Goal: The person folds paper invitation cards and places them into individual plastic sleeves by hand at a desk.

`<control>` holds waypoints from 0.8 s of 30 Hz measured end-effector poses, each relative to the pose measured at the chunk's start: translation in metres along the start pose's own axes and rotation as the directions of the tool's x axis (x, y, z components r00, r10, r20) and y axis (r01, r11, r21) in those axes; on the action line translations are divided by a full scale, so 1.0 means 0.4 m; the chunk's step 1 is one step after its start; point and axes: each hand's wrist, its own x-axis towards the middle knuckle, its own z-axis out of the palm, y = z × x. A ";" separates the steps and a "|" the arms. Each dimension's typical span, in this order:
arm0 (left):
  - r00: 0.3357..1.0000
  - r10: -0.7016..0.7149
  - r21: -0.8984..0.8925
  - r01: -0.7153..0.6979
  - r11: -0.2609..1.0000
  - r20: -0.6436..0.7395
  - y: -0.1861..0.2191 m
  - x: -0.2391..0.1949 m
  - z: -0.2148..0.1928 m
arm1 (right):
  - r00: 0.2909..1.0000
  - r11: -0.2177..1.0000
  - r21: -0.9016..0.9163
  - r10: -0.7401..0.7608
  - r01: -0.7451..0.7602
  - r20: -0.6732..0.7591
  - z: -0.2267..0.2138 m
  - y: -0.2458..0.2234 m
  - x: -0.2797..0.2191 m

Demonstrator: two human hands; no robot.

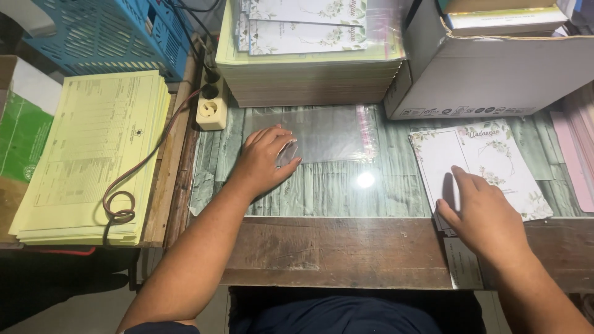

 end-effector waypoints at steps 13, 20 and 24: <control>0.995 -0.043 -0.051 0.047 0.998 0.086 0.028 0.004 0.011 | 0.976 0.993 0.026 -0.104 0.111 -0.192 0.117 0.034 -0.019; 0.996 -0.048 -0.044 0.051 0.998 0.080 0.028 0.004 0.014 | 0.993 0.990 0.140 0.017 -0.001 -0.113 0.078 0.024 -0.020; 0.995 -0.056 -0.059 0.061 0.996 0.083 0.023 0.002 0.016 | 0.998 0.989 0.145 0.042 -0.036 -0.041 0.062 -0.001 -0.020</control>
